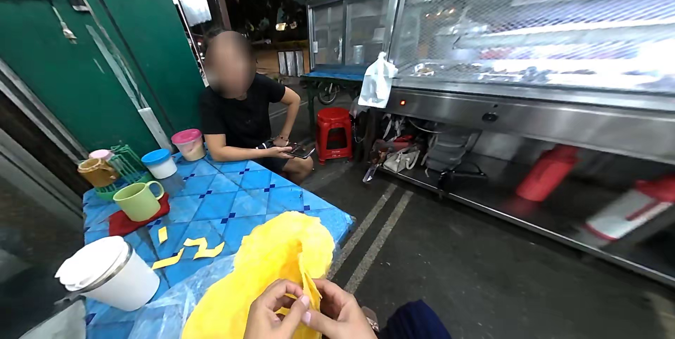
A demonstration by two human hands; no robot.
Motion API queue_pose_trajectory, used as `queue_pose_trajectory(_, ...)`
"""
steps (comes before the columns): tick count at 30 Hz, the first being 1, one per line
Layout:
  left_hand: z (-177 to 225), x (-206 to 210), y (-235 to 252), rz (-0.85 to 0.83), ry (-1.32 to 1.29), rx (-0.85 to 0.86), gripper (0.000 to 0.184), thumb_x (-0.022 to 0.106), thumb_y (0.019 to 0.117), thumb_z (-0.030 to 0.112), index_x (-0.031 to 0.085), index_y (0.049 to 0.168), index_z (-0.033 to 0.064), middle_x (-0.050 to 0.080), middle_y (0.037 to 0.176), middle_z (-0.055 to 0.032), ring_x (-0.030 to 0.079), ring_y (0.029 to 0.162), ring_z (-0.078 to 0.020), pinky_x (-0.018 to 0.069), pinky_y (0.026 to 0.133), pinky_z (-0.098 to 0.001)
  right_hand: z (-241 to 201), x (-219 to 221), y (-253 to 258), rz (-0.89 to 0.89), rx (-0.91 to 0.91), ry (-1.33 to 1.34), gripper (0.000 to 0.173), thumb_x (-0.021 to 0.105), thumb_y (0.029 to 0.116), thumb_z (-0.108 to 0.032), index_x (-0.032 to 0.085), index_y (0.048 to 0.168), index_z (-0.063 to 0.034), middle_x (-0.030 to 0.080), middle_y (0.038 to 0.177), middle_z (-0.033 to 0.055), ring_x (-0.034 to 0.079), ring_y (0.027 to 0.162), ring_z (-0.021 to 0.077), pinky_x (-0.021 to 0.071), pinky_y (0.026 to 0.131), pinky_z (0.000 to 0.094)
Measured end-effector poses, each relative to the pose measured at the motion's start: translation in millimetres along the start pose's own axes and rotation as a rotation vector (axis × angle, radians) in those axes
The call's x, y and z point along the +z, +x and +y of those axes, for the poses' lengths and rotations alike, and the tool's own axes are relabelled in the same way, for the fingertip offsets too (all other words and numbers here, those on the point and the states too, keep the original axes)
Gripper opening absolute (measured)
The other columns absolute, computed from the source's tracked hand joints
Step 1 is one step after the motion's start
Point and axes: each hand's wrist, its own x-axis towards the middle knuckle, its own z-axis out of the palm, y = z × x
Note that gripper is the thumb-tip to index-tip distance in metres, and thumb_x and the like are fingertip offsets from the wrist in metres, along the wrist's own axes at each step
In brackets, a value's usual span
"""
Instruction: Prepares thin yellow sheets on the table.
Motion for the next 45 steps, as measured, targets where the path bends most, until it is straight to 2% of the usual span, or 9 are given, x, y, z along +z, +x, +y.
queue_pose_trajectory(9,-4,-1,0,0.047,-0.098,-0.079,0.009,0.055,0.0924,-0.002,0.063,0.087,-0.0006,0.070,0.104,-0.0108,0.071,0.080,-0.0158,0.0631,0.070,-0.0341,-2,-2,2,0.219,0.095,-0.043,0.011,0.059,0.0998,-0.004,0.067,0.105,0.0007,0.071,0.090,0.0074,0.069,0.079,0.0142,0.0595,0.071,0.0324)
queue_pose_trajectory(12,-7,-10,1,0.116,-0.124,-0.153,0.010,0.052,0.0934,0.000,0.061,0.088,-0.0007,0.069,0.110,-0.0123,0.070,0.086,-0.0160,0.0614,0.072,-0.0340,-4,-6,3,0.270,0.136,-0.002,0.011,0.057,0.1011,-0.004,0.066,0.105,0.0015,0.070,0.091,0.0103,0.071,0.082,0.0181,0.0618,0.074,0.0370)
queue_pose_trajectory(16,-8,-10,2,0.140,-0.121,-0.146,0.012,0.054,0.1002,0.007,0.060,0.107,-0.0011,0.067,0.097,-0.0078,0.066,0.082,-0.0132,0.0568,0.071,-0.0321,-6,-4,1,0.174,0.066,-0.076,0.010,0.058,0.0999,-0.003,0.067,0.103,0.0000,0.070,0.088,0.0056,0.069,0.080,0.0124,0.0592,0.074,0.0316)
queue_pose_trajectory(20,-2,4,-2,0.136,-0.073,-0.065,0.038,0.065,0.0994,0.016,0.057,0.131,-0.0035,0.070,0.113,-0.0126,0.071,0.099,-0.0156,0.0603,0.088,-0.0341,-1,0,-2,0.020,-0.064,-0.175,0.012,0.059,0.0988,-0.002,0.069,0.104,0.0019,0.071,0.092,0.0048,0.068,0.085,0.0085,0.0579,0.080,0.0286)
queue_pose_trajectory(25,-12,2,1,0.234,0.005,0.055,0.011,0.069,0.0968,0.011,0.070,0.099,0.0001,0.072,0.089,-0.0067,0.071,0.079,-0.0125,0.0617,0.075,-0.0302,-8,-4,-2,0.111,-0.002,-0.120,0.013,0.053,0.0998,-0.002,0.067,0.100,-0.0005,0.069,0.086,0.0037,0.067,0.080,0.0101,0.0577,0.076,0.0306)
queue_pose_trajectory(29,-4,2,-2,0.215,0.002,0.113,0.007,0.064,0.0974,0.006,0.068,0.098,0.0001,0.073,0.089,-0.0052,0.071,0.079,-0.0103,0.0611,0.073,-0.0282,-12,-5,-1,0.160,-0.033,-0.134,0.014,0.052,0.1003,-0.004,0.065,0.104,-0.0014,0.069,0.088,0.0038,0.067,0.082,0.0100,0.0578,0.077,0.0307)
queue_pose_trajectory(32,1,9,-5,0.163,0.049,0.218,0.007,0.066,0.0951,0.004,0.070,0.099,-0.0007,0.074,0.097,-0.0063,0.071,0.084,-0.0101,0.0616,0.076,-0.0278,-18,2,-1,0.092,-0.147,-0.255,0.025,0.065,0.1005,-0.017,0.064,0.118,0.0014,0.072,0.101,0.0081,0.071,0.091,0.0126,0.0606,0.084,0.0327)
queue_pose_trajectory(37,14,6,-5,0.217,0.132,0.250,0.010,0.063,0.0984,0.008,0.062,0.091,0.0019,0.065,0.071,-0.0014,0.063,0.062,-0.0060,0.0547,0.058,-0.0235,-33,-3,0,0.179,-0.269,-0.353,0.019,0.056,0.1038,-0.009,0.070,0.093,-0.0021,0.068,0.077,0.0024,0.066,0.070,0.0077,0.0570,0.067,0.0262)
queue_pose_trajectory(45,22,-1,-7,0.221,-0.170,0.149,0.008,0.055,0.1012,0.002,0.060,0.095,0.0031,0.069,0.077,0.0004,0.068,0.070,-0.0070,0.0593,0.067,-0.0260,-57,-17,-6,0.086,-0.256,-0.150,0.022,0.047,0.1077,-0.008,0.064,0.095,-0.0026,0.066,0.078,0.0011,0.065,0.070,0.0078,0.0572,0.066,0.0269)
